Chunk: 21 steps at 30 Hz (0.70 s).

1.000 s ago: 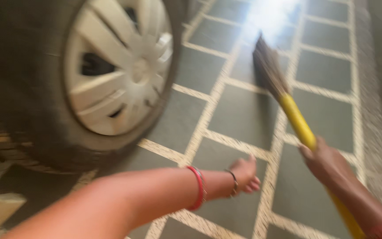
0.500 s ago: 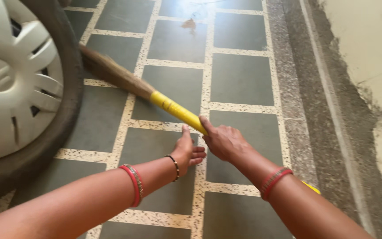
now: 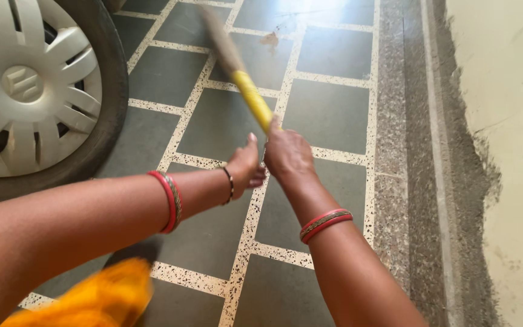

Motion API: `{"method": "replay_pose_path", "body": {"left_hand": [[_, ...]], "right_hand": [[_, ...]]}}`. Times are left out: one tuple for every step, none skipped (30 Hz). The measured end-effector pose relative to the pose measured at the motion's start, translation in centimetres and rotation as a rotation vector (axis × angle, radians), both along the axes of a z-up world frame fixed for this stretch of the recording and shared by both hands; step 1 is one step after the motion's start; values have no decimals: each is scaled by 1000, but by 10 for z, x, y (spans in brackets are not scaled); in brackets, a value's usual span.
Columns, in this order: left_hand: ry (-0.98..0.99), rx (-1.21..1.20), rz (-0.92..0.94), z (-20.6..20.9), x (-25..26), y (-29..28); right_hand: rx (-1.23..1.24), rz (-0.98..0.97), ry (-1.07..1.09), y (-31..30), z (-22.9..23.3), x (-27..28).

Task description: The person sweeps the tiled floor and the area around and under a parked car using a long-handled broom.

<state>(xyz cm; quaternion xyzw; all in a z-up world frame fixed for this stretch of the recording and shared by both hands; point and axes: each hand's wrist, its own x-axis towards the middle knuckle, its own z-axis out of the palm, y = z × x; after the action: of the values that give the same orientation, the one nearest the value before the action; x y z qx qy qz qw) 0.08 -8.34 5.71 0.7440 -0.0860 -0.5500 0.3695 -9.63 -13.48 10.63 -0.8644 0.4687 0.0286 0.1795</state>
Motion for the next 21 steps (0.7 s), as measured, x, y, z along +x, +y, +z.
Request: {"method": "replay_pose_path", "body": {"left_hand": [[35,-53,66,2,4,-3],[72,-107,128,2,9,-6],[110,-160,191,0,15,-8],[139,-172,225,-5,21,-7],[167,-183,260,-12,29,-7],[193,-196,292,-21,37,-8],[257,-224,370,-32,43,-10],[325,-249,446,-45,44,-13],[392,-274,523,-58,47,-15],[385,-213,526,-70,47,-20],[378,-152,529,-80,43,-29],[369,-91,529,-88,39,-39],[349,-99,491,-94,33,-50],[329,-110,454,-97,27,-63],[309,-122,417,-97,24,-73],[315,-115,359,-95,23,-85],[322,-108,301,-93,24,-95],[331,-100,240,-90,23,-106],[350,-122,221,-87,24,-117],[369,-145,203,-83,26,-129],[388,-169,186,-79,29,-137]], "right_hand": [[-9,61,31,5,5,5],[-77,121,-30,10,8,8],[-145,181,-91,14,9,11],[-212,249,-154,17,9,14],[-172,256,-146,20,8,14],[-134,260,-142,23,6,13],[-96,265,-138,25,4,13],[-55,275,-70,28,-1,9],[-14,285,-1,31,-5,5],[29,293,70,33,-10,0],[26,275,95,33,-15,-4],[23,255,120,33,-19,-7],[19,236,144,31,-22,-9],[15,197,147,25,-23,-10],[12,158,151,18,-23,-12],[3,118,154,10,-20,-11],[48,45,152,1,-17,-8],[93,-31,153,-10,-11,-6],[136,-107,153,-18,-6,-2],[108,-125,150,-24,0,5],[79,-142,147,-30,6,12]]}}
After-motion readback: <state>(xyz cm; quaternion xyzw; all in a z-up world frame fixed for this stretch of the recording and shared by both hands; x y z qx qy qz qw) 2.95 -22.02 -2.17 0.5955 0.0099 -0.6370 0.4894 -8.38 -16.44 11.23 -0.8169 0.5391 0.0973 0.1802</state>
